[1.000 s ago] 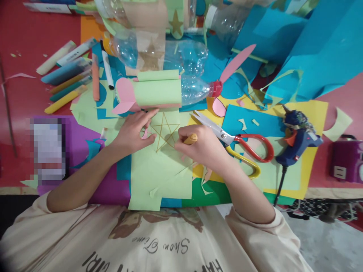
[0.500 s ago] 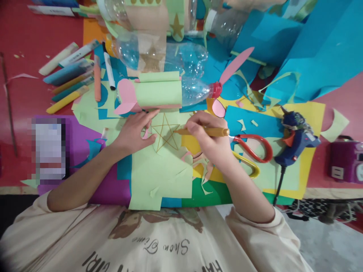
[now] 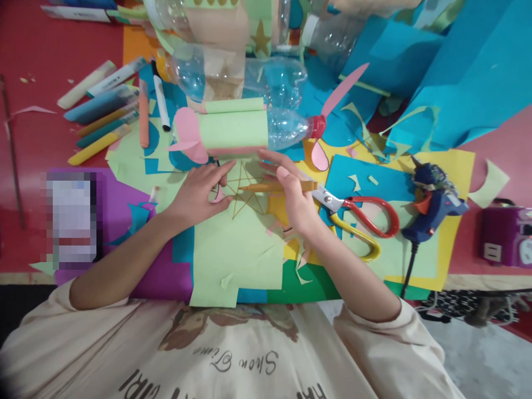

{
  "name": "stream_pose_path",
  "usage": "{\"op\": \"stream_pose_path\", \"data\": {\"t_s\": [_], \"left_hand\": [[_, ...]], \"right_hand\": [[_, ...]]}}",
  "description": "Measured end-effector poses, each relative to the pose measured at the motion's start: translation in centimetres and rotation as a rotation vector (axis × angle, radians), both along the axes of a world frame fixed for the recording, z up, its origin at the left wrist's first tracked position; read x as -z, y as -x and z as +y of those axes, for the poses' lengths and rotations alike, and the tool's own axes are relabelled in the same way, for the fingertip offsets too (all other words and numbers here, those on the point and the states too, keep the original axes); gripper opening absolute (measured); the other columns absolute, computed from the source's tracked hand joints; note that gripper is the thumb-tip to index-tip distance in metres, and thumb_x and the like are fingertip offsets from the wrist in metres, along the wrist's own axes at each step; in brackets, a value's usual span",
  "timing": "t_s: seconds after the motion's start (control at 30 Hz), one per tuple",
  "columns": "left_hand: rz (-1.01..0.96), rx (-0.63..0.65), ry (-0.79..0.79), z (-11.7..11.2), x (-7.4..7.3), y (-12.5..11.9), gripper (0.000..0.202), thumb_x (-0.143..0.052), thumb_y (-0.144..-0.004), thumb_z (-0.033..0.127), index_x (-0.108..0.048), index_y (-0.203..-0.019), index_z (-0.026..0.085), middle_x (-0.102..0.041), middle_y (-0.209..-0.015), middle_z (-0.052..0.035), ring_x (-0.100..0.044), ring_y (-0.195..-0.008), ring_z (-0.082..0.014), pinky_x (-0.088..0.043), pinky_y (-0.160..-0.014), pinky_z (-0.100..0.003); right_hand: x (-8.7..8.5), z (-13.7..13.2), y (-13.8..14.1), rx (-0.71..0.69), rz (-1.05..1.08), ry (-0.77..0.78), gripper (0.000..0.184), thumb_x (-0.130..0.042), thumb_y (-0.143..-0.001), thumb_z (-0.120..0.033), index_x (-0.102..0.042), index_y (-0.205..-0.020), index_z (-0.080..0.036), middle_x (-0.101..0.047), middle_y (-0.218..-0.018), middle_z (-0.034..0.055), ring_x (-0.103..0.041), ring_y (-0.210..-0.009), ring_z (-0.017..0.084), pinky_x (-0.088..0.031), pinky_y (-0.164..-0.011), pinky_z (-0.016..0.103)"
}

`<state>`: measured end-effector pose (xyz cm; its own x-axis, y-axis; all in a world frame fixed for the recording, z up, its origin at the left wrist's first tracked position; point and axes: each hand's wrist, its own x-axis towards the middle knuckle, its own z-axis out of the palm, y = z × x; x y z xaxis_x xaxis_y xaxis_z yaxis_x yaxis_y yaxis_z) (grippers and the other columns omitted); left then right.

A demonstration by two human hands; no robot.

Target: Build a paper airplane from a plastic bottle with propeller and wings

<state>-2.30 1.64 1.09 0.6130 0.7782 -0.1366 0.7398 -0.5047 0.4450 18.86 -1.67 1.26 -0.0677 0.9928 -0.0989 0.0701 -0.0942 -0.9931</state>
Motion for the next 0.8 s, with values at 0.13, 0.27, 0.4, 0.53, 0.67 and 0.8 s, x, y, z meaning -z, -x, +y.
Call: {"op": "stream_pose_path", "data": {"t_s": [0.13, 0.27, 0.4, 0.53, 0.67, 0.8], "left_hand": [[-0.033, 0.017, -0.018, 0.0, 0.2, 0.2, 0.058, -0.050, -0.088, 0.028, -0.037, -0.143, 0.018, -0.058, -0.095, -0.0049, -0.053, -0.095, -0.0224, -0.037, -0.082, -0.033], [-0.038, 0.021, -0.019, 0.0, 0.3, 0.3, 0.057, -0.050, -0.089, 0.029, -0.036, -0.143, 0.019, -0.058, -0.095, -0.0046, -0.053, -0.093, -0.0215, -0.037, -0.081, -0.032], [-0.020, 0.015, -0.002, 0.0, 0.2, 0.1, 0.057, -0.051, -0.089, 0.030, -0.038, -0.142, 0.016, -0.058, -0.095, -0.0056, -0.053, -0.094, -0.0225, -0.037, -0.082, -0.033], [-0.016, 0.015, 0.001, 0.0, 0.2, 0.0, 0.058, -0.051, -0.088, 0.031, -0.037, -0.143, 0.015, -0.058, -0.096, -0.0062, -0.053, -0.096, -0.0238, -0.038, -0.083, -0.034], [-0.032, 0.017, -0.012, -0.1, 0.2, 0.1, 0.056, -0.050, -0.089, 0.030, -0.037, -0.142, 0.017, -0.058, -0.095, -0.0062, -0.053, -0.098, -0.0238, -0.037, -0.084, -0.033], [-0.038, 0.024, -0.018, -0.1, 0.4, 0.2, 0.055, -0.049, -0.090, 0.030, -0.038, -0.142, 0.017, -0.058, -0.095, -0.0065, -0.053, -0.097, -0.0238, -0.037, -0.083, -0.033]], "right_hand": [[-0.2, -0.1, 0.2, 0.037, -0.045, 0.000, 0.050, -0.036, -0.087, -0.068, -0.060, -0.105, -0.028, -0.065, -0.118, 0.0065, -0.060, -0.115, 0.025, -0.053, -0.091, 0.039], [-0.6, -0.7, 0.3, 0.067, -0.056, 0.029, 0.050, -0.037, -0.088, -0.067, -0.061, -0.084, -0.024, -0.062, -0.073, 0.0045, -0.062, -0.065, 0.019, -0.053, -0.063, 0.035], [-0.9, -1.6, 0.4, -0.070, -0.088, 0.039, 0.028, -0.057, -0.086, -0.049, -0.066, -0.091, -0.023, -0.063, -0.071, 0.0014, -0.059, -0.061, 0.014, -0.051, -0.060, 0.030], [-0.6, -2.3, 0.2, -0.124, -0.163, 0.000, 0.019, -0.062, -0.084, -0.036, -0.066, -0.093, -0.020, -0.069, -0.082, 0.0030, -0.065, -0.070, 0.015, -0.052, -0.064, 0.028], [0.1, -2.7, 0.0, -0.154, -0.232, -0.016, 0.016, -0.064, -0.083, -0.032, -0.066, -0.092, -0.020, -0.070, -0.080, 0.0018, -0.065, -0.069, 0.014, -0.050, -0.062, 0.027], [0.2, -2.7, 0.2, -0.149, -0.261, -0.009, 0.011, -0.062, -0.082, -0.030, -0.065, -0.086, -0.019, -0.068, -0.071, 0.0002, -0.061, -0.061, 0.013, -0.046, -0.055, 0.026]]}}
